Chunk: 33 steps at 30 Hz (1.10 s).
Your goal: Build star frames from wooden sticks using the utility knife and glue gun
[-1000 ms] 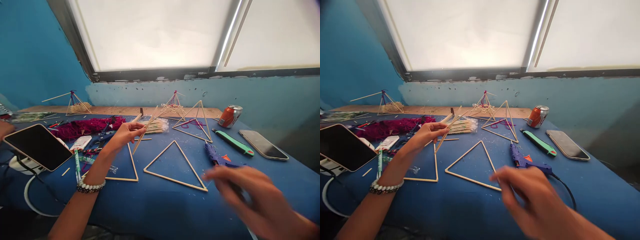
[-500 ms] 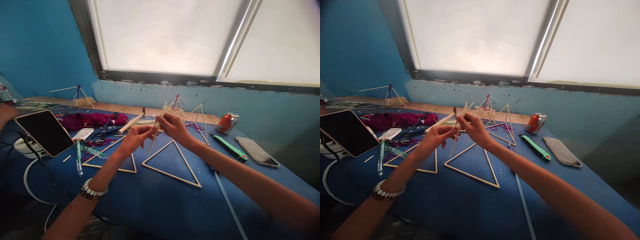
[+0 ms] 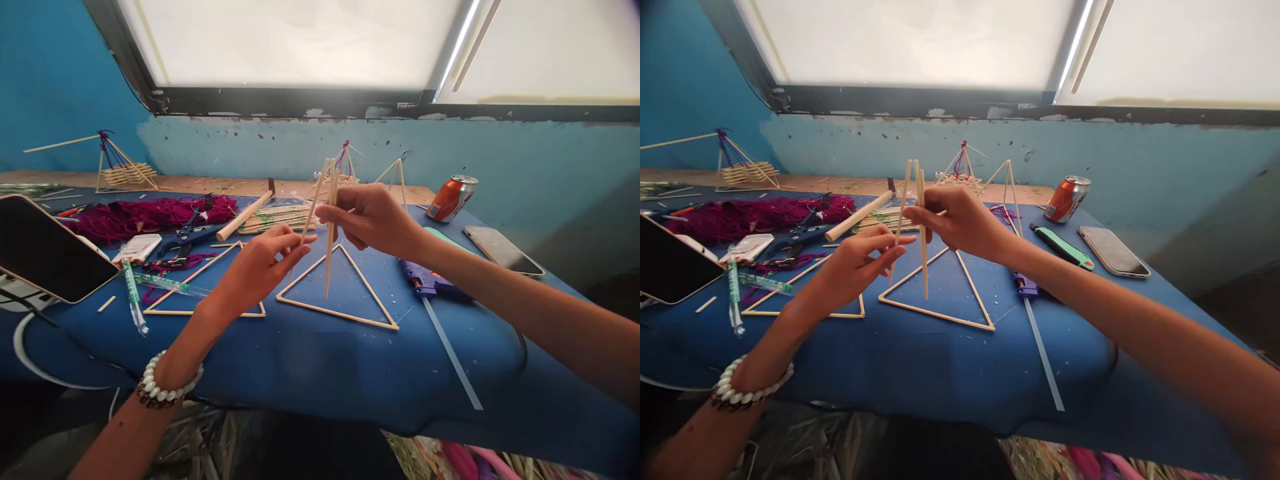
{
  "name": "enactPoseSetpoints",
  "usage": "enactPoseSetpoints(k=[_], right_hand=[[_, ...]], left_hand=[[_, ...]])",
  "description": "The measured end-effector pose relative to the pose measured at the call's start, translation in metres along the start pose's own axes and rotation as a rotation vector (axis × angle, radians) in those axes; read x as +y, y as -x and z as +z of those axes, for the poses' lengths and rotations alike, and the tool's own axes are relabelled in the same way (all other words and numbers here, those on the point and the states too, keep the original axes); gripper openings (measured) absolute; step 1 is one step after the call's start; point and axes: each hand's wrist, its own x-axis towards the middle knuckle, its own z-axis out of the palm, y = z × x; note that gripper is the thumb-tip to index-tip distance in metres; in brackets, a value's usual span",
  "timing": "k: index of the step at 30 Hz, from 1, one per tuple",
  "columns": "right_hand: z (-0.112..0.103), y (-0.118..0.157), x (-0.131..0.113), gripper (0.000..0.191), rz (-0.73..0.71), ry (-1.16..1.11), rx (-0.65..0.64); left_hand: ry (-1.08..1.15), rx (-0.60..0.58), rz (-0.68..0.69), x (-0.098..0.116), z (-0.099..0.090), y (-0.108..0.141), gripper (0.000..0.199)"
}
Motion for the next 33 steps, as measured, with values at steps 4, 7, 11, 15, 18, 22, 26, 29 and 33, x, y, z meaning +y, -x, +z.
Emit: enactPoseSetpoints(k=[4,7,11,15,18,22,26,29,33], right_hand=[[-0.007,0.009,-0.001,0.042,0.078,0.010,0.013],[-0.006,0.013,-0.001,0.039,0.093,0.037,0.005],[0.000,0.017,-0.001,0.032,0.086,0.059,0.000],[0.004,0.019,-0.002,0.027,0.053,0.040,0.004],[0.005,0.021,-0.002,0.028,0.047,0.014,-0.005],[0.007,0.025,-0.002,0.031,0.063,0.003,-0.010],[0.006,0.028,-0.004,0.033,0.049,0.031,-0.005],[-0.001,0.031,-0.007,0.035,0.035,0.069,0.038],[-0.018,0.040,-0.014,0.038,0.089,0.105,0.104]], left_hand=[[0.069,-0.005,-0.074,-0.003,0.003,0.003,0.046],[0.095,-0.019,-0.117,-0.007,0.002,0.008,0.048],[0.109,-0.024,-0.146,-0.011,-0.001,0.016,0.047],[0.101,-0.022,-0.171,-0.012,-0.002,0.020,0.047],[0.094,-0.020,-0.172,-0.013,-0.002,0.022,0.048],[0.097,-0.016,-0.171,-0.015,-0.001,0.025,0.047],[0.112,0.003,-0.142,-0.013,-0.003,0.024,0.042],[0.097,0.036,-0.135,-0.008,-0.005,0.020,0.044],[0.052,0.063,-0.127,-0.001,-0.002,0.013,0.045]])
